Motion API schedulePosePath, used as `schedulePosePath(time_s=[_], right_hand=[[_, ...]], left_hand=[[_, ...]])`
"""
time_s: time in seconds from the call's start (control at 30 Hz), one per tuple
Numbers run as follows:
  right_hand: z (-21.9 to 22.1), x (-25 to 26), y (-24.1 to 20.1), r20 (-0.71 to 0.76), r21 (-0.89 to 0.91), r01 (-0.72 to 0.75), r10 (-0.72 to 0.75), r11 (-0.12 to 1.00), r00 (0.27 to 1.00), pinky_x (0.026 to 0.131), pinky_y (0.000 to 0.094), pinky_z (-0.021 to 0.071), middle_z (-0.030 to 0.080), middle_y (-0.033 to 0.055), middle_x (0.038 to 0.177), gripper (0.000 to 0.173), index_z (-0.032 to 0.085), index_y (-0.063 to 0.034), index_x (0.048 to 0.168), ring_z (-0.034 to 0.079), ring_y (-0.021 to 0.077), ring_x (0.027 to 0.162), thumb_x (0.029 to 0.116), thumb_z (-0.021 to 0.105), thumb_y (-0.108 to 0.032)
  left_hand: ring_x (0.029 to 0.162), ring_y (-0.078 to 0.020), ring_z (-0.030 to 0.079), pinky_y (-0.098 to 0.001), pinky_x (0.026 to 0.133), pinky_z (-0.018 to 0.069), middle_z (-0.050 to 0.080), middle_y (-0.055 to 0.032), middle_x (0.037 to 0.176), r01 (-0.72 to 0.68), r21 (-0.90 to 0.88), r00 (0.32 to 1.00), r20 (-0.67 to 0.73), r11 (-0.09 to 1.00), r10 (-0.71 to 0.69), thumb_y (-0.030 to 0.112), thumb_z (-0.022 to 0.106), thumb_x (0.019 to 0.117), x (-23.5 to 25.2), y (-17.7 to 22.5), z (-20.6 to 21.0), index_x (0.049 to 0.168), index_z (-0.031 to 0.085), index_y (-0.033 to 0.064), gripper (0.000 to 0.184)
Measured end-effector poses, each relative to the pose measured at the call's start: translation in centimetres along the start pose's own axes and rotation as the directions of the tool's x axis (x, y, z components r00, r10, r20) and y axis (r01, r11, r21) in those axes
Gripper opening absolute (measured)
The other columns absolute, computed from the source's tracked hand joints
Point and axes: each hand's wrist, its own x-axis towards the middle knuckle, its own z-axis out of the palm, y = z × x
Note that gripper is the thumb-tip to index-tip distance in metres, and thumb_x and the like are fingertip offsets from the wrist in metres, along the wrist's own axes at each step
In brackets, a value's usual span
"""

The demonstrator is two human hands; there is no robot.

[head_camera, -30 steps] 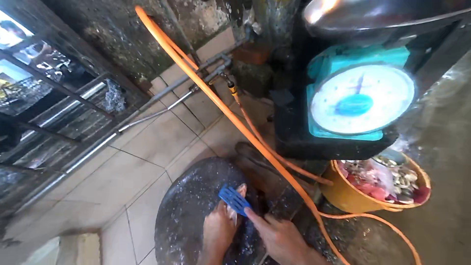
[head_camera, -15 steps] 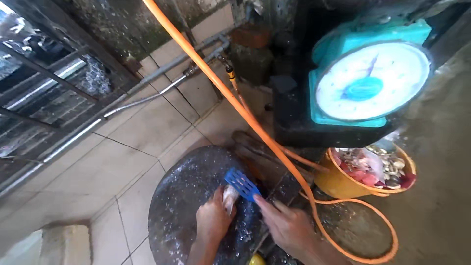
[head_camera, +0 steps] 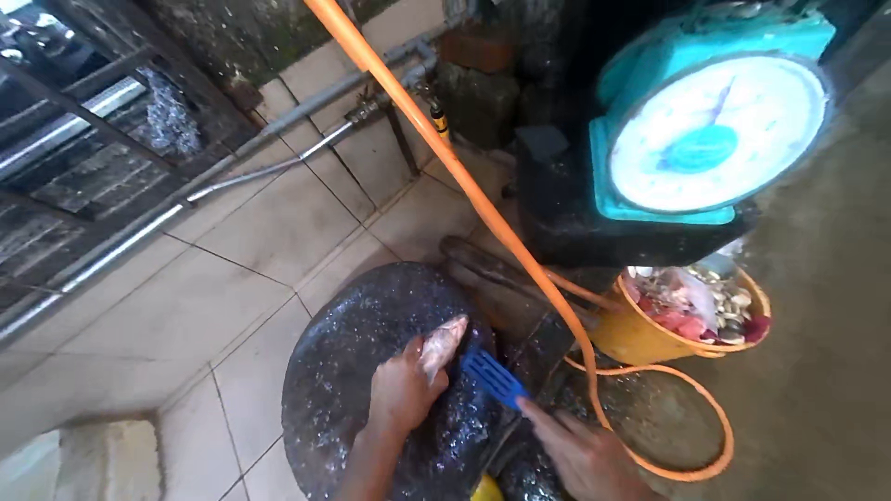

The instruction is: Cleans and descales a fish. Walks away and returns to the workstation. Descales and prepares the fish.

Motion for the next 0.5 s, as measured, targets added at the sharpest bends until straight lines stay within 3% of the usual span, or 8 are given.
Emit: schedulePosePath(time_s=[0.1, 0.17, 0.27, 0.33, 0.4, 0.5], right_hand=[[-1.7, 2.4, 1.5, -0.042, 0.022, 0.186, -0.185, 0.982, 0.982, 0.042, 0.0370, 0.0487, 0.064, 0.0036, 0.075, 0.037, 0.063, -0.0370, 0.141, 0.058, 0.0186, 0.049, 0.1079, 0.046, -0.035], [-1.7, 7.2, 2.6, -0.016, 0.004, 0.293, -0.293, 0.956, 0.956, 0.041, 0.0416, 0.0502, 0.063, 0.0038, 0.070, 0.034, 0.065, -0.0388, 0.137, 0.060, 0.0215, 0.049, 0.1071, 0.048, -0.037], [-2.6, 11.5, 4.6, 0.003, -0.037, 0.237, -0.237, 0.971, 0.972, 0.050, 0.0471, 0.0559, 0.069, 0.0057, 0.072, 0.037, 0.068, -0.0329, 0.136, 0.067, 0.0248, 0.056, 0.1055, 0.047, -0.035], [-3.2, 10.7, 2.7, 0.025, 0.028, 0.212, -0.212, 0.977, 0.977, 0.054, 0.0462, 0.0584, 0.073, 0.0046, 0.078, 0.039, 0.065, -0.0343, 0.140, 0.069, 0.0229, 0.062, 0.1080, 0.043, -0.038], [-2.9, 9.4, 1.9, 0.062, 0.043, 0.249, -0.251, 0.968, 0.966, 0.050, 0.0459, 0.0553, 0.069, 0.0044, 0.074, 0.037, 0.064, -0.0377, 0.139, 0.066, 0.0234, 0.057, 0.1078, 0.044, -0.039], [-3.2, 10.4, 4.2, 0.053, -0.061, 0.155, -0.152, 0.986, 0.987, 0.055, 0.0517, 0.0590, 0.074, 0.0087, 0.079, 0.038, 0.068, -0.0302, 0.137, 0.072, 0.0291, 0.063, 0.1061, 0.047, -0.033]], left_hand=[[0.111, -0.0352, 0.070, -0.0577, 0.099, 0.0530, 0.073, -0.0156, 0.119, -0.053, -0.049, 0.994, 0.089, 0.997, 0.057, 0.049, 0.072, 0.0875, 0.6, -1.2, -0.7, 0.146, 0.056, 0.0137, 0.070], [0.111, -0.0344, 0.070, -0.0572, 0.099, 0.0531, 0.073, -0.0150, 0.117, -0.041, -0.046, 0.994, 0.101, 0.998, 0.046, 0.048, 0.074, 0.0861, 0.8, -1.1, -1.1, 0.144, 0.058, 0.0147, 0.069], [0.112, -0.0350, 0.069, -0.0574, 0.099, 0.0529, 0.072, -0.0156, 0.119, -0.004, -0.016, 0.993, 0.119, 1.000, 0.006, 0.050, 0.070, 0.0885, 0.8, -0.3, -1.3, 0.144, 0.057, 0.0140, 0.068], [0.111, -0.0352, 0.070, -0.0573, 0.098, 0.0535, 0.072, -0.0157, 0.119, 0.006, -0.004, 0.994, 0.114, 1.000, -0.005, 0.051, 0.069, 0.0884, 0.6, -0.1, -1.2, 0.143, 0.057, 0.0128, 0.068], [0.110, -0.0355, 0.070, -0.0576, 0.096, 0.0539, 0.073, -0.0155, 0.117, 0.014, 0.014, 0.994, 0.106, 1.000, -0.015, 0.051, 0.071, 0.0876, 0.6, 0.2, -1.1, 0.144, 0.056, 0.0134, 0.069], [0.112, -0.0368, 0.069, -0.0583, 0.096, 0.0534, 0.072, -0.0168, 0.119, 0.055, 0.039, 0.989, 0.135, 0.998, -0.059, 0.049, 0.070, 0.0884, 0.2, 1.3, -1.3, 0.148, 0.053, 0.0145, 0.071]])
